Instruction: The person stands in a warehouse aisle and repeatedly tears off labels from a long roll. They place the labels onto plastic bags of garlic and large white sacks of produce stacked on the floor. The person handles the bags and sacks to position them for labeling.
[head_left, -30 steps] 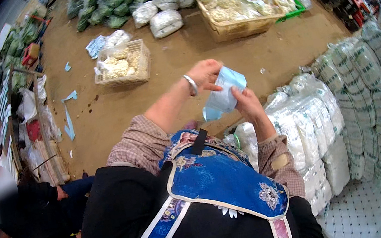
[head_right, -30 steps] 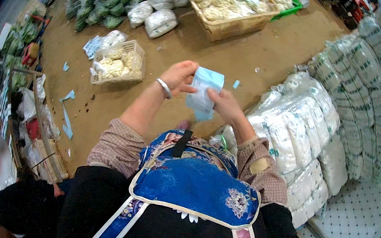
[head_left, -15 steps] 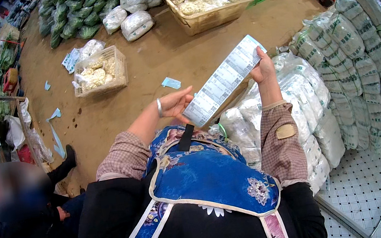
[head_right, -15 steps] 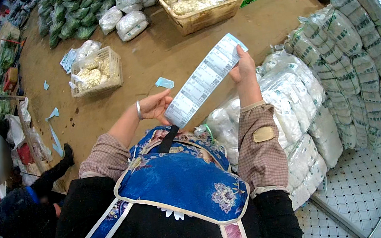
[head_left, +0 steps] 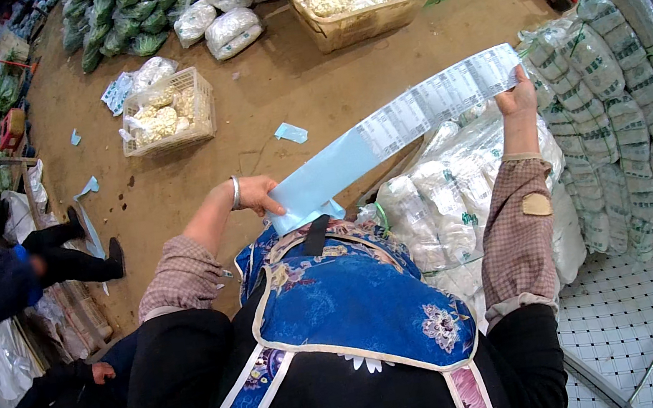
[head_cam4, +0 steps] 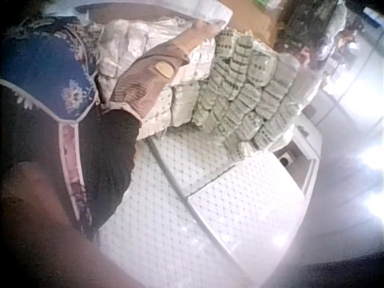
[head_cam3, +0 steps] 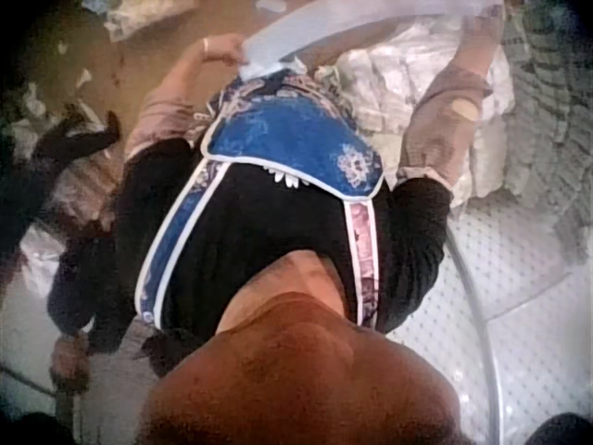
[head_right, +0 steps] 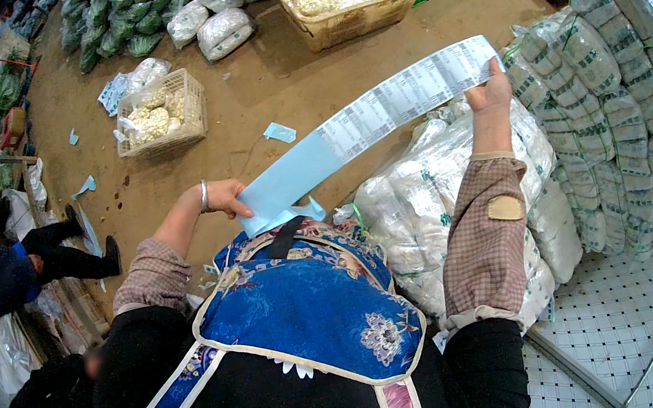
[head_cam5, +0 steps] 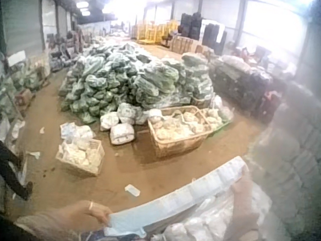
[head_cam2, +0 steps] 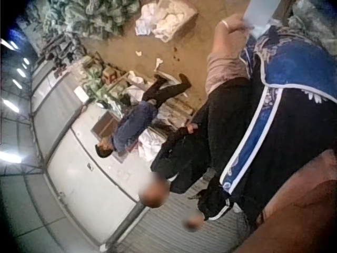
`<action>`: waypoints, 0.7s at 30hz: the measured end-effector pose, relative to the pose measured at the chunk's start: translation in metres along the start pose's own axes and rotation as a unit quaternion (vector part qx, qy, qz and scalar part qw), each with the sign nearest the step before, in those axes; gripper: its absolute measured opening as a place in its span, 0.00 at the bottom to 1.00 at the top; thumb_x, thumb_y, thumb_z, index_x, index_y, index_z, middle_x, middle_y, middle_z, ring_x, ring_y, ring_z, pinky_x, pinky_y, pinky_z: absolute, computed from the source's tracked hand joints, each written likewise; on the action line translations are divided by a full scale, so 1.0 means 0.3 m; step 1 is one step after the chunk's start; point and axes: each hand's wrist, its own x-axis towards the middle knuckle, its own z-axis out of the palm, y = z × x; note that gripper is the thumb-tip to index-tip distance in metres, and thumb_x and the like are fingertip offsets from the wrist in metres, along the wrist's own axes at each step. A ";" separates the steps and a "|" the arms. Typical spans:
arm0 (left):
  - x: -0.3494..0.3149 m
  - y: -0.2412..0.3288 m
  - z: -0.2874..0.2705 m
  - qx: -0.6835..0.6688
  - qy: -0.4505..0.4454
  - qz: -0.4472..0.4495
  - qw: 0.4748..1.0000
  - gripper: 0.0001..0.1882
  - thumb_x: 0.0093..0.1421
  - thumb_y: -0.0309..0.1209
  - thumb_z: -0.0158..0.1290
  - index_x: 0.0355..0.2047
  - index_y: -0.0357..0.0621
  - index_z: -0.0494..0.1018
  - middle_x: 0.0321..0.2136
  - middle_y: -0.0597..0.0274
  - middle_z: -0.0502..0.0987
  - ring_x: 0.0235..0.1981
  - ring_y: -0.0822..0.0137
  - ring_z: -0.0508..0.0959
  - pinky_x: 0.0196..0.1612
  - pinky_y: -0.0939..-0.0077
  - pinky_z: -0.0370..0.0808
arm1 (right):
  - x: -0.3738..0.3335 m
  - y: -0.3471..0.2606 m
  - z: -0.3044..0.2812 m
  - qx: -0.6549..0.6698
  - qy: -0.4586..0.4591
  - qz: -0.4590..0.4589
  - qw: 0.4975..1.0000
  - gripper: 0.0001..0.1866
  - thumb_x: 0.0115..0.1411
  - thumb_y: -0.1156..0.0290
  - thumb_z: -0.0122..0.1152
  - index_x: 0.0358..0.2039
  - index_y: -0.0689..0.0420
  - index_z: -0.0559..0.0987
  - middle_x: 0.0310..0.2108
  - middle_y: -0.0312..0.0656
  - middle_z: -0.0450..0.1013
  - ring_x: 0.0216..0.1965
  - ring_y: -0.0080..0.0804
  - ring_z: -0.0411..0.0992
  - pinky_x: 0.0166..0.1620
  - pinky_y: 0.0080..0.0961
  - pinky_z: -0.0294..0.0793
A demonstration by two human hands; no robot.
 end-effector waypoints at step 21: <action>-0.222 -0.328 -0.393 -0.015 0.127 -0.119 0.985 0.15 0.47 0.30 0.55 0.37 0.45 0.70 0.29 0.66 0.73 0.29 0.75 0.72 0.26 0.80 0.73 | -0.070 -0.555 -0.075 -0.428 -0.045 -0.322 0.843 0.28 0.47 0.71 0.43 0.49 0.73 0.56 0.27 0.38 0.61 0.26 0.25 0.56 0.30 0.17 0.58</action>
